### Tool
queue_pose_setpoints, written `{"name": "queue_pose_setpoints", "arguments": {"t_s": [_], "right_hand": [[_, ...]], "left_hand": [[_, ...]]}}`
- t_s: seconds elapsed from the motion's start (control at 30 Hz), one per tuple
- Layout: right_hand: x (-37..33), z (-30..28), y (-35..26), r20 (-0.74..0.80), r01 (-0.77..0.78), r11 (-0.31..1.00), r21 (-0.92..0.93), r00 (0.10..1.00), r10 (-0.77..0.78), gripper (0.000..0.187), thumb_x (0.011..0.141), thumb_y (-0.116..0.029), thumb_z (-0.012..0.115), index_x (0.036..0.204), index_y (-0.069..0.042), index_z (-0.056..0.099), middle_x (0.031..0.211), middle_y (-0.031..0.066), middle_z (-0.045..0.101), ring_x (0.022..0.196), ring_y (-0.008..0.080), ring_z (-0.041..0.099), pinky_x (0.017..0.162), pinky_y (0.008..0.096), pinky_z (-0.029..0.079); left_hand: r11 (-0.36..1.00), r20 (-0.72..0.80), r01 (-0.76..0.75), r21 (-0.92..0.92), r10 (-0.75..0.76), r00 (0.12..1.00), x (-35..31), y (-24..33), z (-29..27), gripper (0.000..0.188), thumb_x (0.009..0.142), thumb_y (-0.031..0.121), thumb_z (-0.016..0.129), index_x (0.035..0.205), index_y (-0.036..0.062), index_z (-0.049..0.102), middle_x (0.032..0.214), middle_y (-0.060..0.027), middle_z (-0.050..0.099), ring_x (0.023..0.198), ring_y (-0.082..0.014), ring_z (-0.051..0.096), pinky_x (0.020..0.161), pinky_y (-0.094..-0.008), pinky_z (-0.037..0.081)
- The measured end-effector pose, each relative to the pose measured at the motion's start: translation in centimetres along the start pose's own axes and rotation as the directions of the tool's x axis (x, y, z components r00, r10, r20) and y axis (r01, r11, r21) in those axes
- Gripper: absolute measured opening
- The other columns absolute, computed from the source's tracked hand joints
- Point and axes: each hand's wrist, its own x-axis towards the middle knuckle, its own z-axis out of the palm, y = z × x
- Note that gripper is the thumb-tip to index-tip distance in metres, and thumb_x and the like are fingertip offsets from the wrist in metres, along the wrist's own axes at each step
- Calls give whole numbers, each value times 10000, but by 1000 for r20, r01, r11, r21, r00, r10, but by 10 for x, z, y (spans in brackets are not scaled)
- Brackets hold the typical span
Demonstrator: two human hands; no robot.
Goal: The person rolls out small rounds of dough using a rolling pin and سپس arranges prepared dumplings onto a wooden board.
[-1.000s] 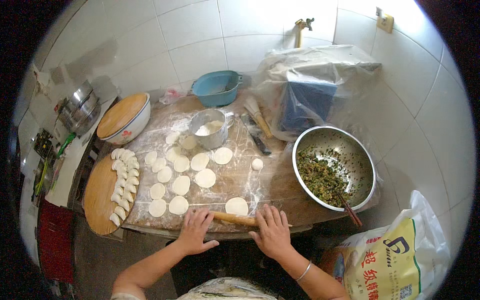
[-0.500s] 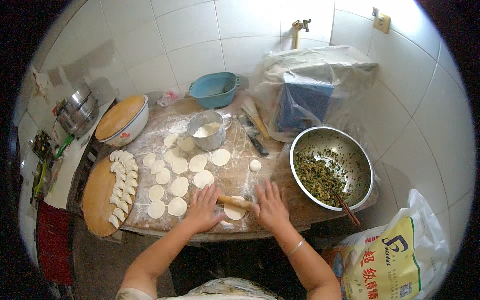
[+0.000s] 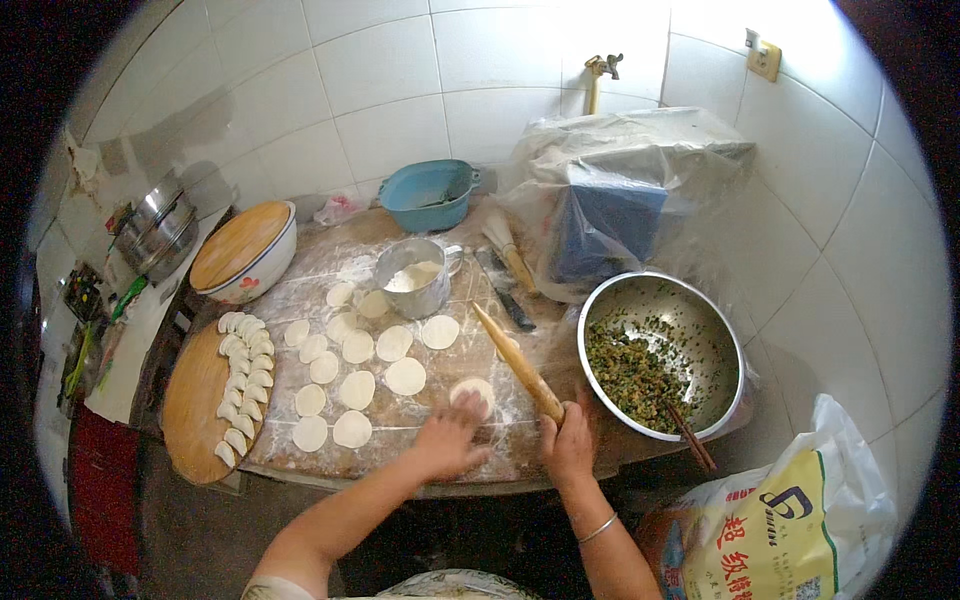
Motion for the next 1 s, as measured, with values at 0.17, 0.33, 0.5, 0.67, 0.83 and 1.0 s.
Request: {"name": "queue_pose_setpoints", "arguments": {"t_s": [0.17,0.33,0.5,0.67,0.83,1.0], "right_hand": [[0,-9,-15,-32,-84,994,75,996,87,288,917,-195,561,1095,17,481,1353,346,443,1146,473,500,983,480,398],[-5,4,-4,-128,124,990,-72,983,-133,319,922,-241,569,1093,18,499,1164,295,549,1024,449,554,874,486,444],[-5,8,-2,-162,101,992,-71,981,-111,325,928,-272,576,1099,-2,516,945,207,562,893,411,559,784,482,455],[-3,5,-11,6,-33,997,-67,999,33,321,918,-257,608,1097,-3,528,1136,270,578,987,439,563,806,479,457],[5,2,-4,182,4,995,-103,983,15,340,925,-250,612,1130,10,534,1070,283,615,945,443,601,748,481,488],[10,-22,-23,323,-323,946,29,899,297,351,897,-252,649,1088,26,552,1193,264,568,1090,450,528,913,495,434]], "left_hand": [[984,-168,119,-129,-140,976,69,-32,-34,825,931,544,461,1531,67,155,1599,-162,92,1486,-303,44,1191,-481,46],[984,-56,26,-175,-36,998,112,-3,-52,759,901,458,540,1465,15,293,1517,-221,300,1449,-343,203,1186,-440,155],[994,-216,-112,-10,108,970,78,-1,-26,721,876,486,581,1379,-2,414,1413,-191,452,1344,-329,385,1105,-471,287],[998,-110,-58,6,59,992,-31,4,-28,636,864,448,615,1310,11,495,1229,-174,570,1153,-342,525,948,-465,399],[999,-268,12,-32,-20,963,-50,-11,-24,487,907,375,573,1262,41,554,1232,-175,574,1149,-340,537,973,-440,417],[960,-500,-281,3,245,831,-25,0,-24,391,909,295,569,1213,50,584,1216,-148,591,1136,-311,555,970,-449,434]]}}
